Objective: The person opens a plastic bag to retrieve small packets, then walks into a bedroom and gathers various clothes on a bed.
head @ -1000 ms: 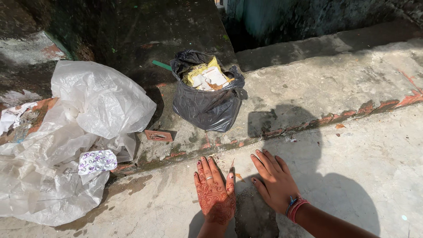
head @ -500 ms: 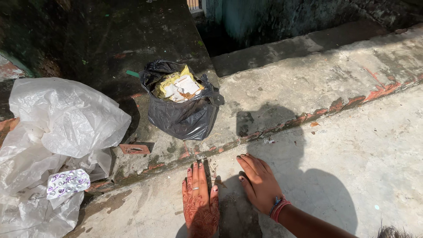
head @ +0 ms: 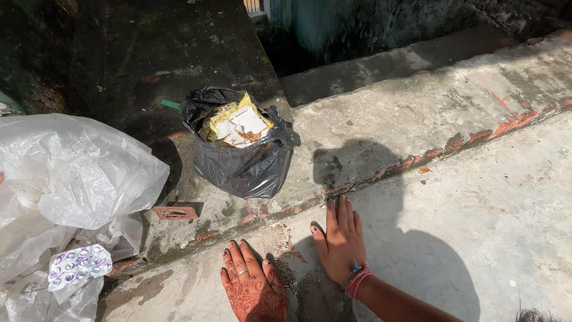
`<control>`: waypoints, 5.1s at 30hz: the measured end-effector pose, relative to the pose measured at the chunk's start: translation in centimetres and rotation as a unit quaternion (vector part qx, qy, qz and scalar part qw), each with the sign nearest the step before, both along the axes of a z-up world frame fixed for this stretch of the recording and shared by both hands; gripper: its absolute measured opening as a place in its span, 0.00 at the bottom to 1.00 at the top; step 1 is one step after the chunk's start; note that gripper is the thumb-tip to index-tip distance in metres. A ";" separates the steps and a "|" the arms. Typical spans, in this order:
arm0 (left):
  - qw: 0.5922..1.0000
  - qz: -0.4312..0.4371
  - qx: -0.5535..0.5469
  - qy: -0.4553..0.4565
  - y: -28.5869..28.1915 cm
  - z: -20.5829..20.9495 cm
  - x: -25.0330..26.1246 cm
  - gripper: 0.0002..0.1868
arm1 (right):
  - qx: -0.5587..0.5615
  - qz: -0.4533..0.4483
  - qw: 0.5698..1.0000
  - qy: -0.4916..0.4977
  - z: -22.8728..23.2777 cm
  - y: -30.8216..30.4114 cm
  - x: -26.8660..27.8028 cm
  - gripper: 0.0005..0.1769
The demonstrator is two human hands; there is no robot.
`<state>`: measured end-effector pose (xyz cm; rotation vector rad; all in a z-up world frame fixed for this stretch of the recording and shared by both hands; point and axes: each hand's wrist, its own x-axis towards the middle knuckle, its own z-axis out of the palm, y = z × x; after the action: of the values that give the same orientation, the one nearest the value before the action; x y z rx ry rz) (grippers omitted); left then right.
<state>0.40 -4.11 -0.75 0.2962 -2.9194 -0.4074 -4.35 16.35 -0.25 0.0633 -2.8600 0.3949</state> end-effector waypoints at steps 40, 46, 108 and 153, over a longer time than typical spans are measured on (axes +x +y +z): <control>0.995 -0.018 0.072 0.060 0.5 3.0 0.9 0.32 | -0.088 0.397 0.901 -0.152 7.3 -2.5 2.3 0.34; 0.984 -0.131 0.108 0.055 0.5 4.6 1.7 0.36 | -0.005 0.363 0.930 -0.061 6.7 1.1 2.2 0.32; 0.905 -0.062 0.415 -0.070 -4.0 -13.0 -5.1 0.13 | -0.005 0.305 0.951 -0.041 13.4 -0.6 -1.0 0.18; 0.990 -0.090 0.007 0.107 -9.0 -14.1 1.2 0.52 | 0.014 0.239 0.960 -0.144 9.3 2.0 3.9 0.42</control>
<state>1.55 -13.07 -14.87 -0.0113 -2.7420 -0.4550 -0.45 18.33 9.08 0.7748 -3.1159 0.4881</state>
